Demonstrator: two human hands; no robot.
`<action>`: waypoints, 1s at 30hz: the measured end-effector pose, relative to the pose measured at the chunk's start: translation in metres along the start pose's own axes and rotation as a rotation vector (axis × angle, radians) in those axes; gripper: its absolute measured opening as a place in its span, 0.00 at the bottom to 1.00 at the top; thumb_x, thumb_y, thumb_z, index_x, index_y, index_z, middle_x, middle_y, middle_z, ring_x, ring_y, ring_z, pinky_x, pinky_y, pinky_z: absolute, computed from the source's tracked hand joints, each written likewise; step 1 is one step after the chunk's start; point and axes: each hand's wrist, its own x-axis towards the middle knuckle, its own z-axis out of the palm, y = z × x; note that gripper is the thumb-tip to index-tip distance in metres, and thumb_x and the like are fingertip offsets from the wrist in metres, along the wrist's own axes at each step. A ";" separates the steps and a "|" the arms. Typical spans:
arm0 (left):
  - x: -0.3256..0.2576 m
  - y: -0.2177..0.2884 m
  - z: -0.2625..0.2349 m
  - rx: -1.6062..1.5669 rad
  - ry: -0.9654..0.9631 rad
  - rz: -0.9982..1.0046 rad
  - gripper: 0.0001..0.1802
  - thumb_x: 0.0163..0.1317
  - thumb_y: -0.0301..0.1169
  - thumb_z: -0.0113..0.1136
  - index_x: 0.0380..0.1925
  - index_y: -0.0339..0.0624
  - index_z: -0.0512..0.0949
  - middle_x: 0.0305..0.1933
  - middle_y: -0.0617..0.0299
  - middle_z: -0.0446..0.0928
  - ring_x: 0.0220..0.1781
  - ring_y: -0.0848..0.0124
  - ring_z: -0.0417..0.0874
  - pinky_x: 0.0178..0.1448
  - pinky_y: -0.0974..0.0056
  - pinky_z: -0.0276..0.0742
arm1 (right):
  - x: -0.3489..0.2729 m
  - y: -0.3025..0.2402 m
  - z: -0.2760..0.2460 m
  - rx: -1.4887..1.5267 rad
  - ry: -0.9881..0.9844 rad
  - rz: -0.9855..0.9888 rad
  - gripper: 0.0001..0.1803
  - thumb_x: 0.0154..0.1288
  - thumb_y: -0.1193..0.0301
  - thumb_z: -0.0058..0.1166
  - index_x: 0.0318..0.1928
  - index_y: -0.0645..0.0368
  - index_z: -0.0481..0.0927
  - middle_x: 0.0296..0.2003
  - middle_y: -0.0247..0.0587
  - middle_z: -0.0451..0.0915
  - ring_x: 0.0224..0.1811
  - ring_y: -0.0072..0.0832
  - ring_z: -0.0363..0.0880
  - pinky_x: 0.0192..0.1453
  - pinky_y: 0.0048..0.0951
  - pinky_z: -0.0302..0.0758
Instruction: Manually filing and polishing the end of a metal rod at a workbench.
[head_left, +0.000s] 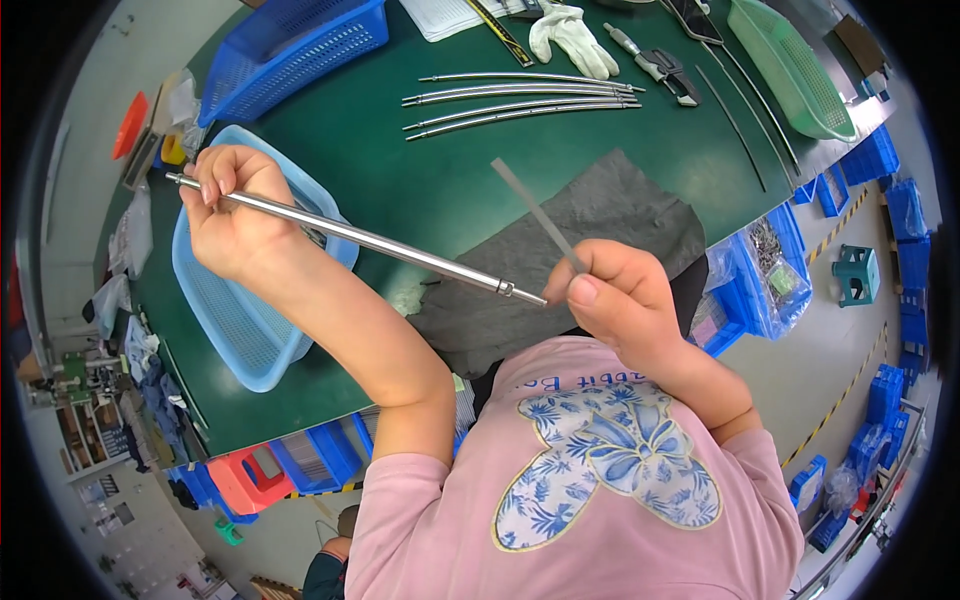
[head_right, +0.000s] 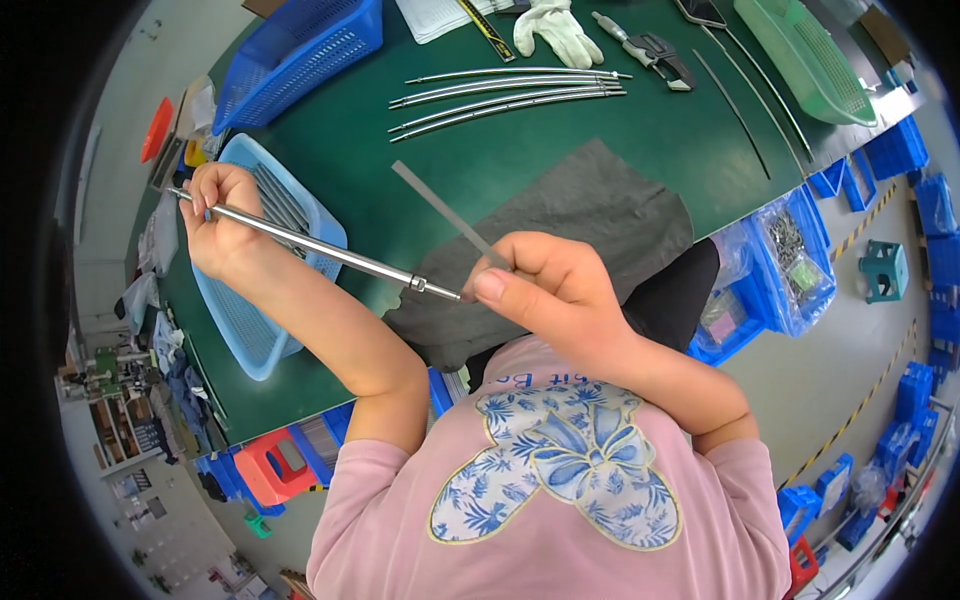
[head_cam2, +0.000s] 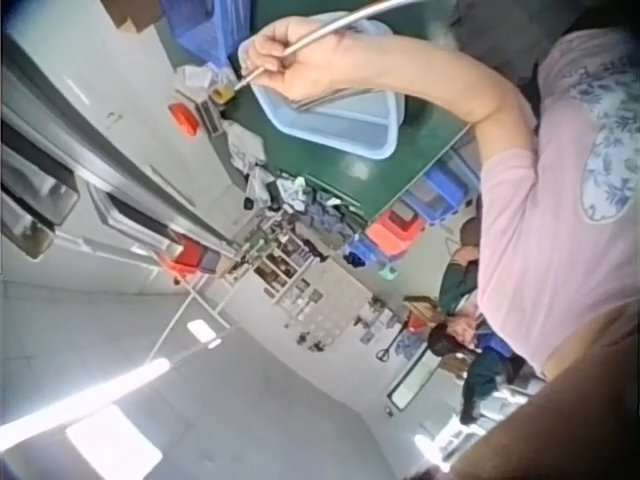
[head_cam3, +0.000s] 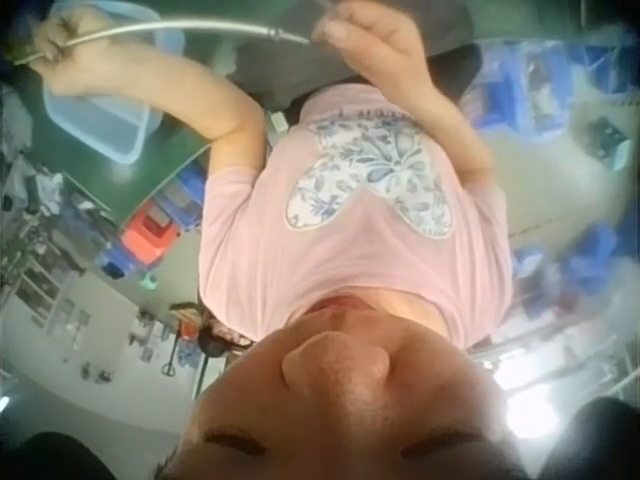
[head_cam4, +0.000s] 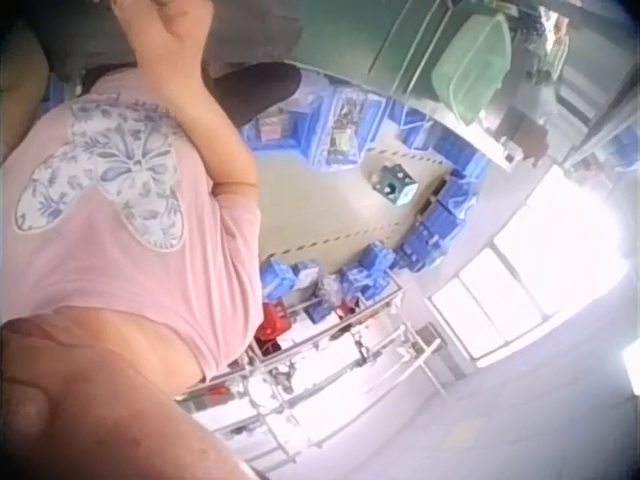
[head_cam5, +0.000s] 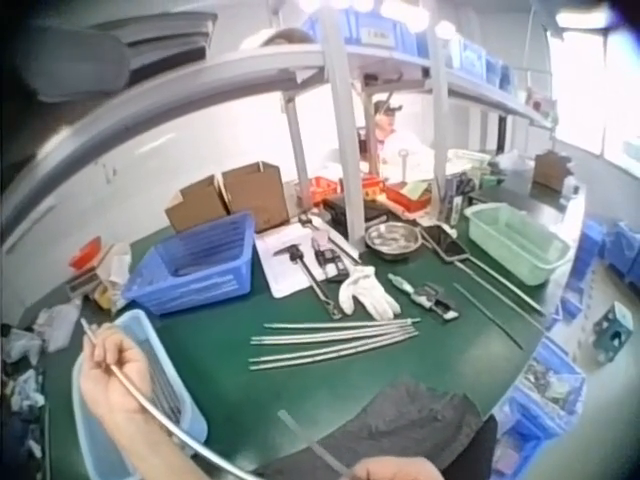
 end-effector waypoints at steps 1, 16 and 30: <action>0.000 0.000 0.000 0.004 0.002 0.008 0.13 0.74 0.34 0.40 0.31 0.39 0.62 0.21 0.64 0.61 0.17 0.77 0.63 0.20 0.72 0.59 | 0.001 0.000 0.002 -0.001 -0.001 -0.002 0.11 0.70 0.68 0.52 0.39 0.66 0.80 0.29 0.28 0.77 0.33 0.11 0.68 0.36 0.18 0.65; -0.005 -0.004 0.006 -0.042 -0.111 -0.072 0.08 0.70 0.29 0.42 0.31 0.39 0.63 0.22 0.65 0.62 0.18 0.77 0.65 0.22 0.72 0.60 | -0.004 0.001 0.006 -0.224 0.067 0.059 0.10 0.67 0.69 0.56 0.34 0.65 0.77 0.26 0.30 0.75 0.26 0.10 0.65 0.30 0.15 0.62; -0.007 -0.002 0.004 0.309 -0.056 0.182 0.08 0.70 0.27 0.40 0.35 0.36 0.68 0.29 0.62 0.66 0.26 0.74 0.69 0.28 0.70 0.66 | -0.001 0.000 0.008 -0.088 0.137 -0.095 0.03 0.64 0.80 0.56 0.35 0.65 0.76 0.16 0.17 0.63 0.18 0.05 0.53 0.22 0.17 0.49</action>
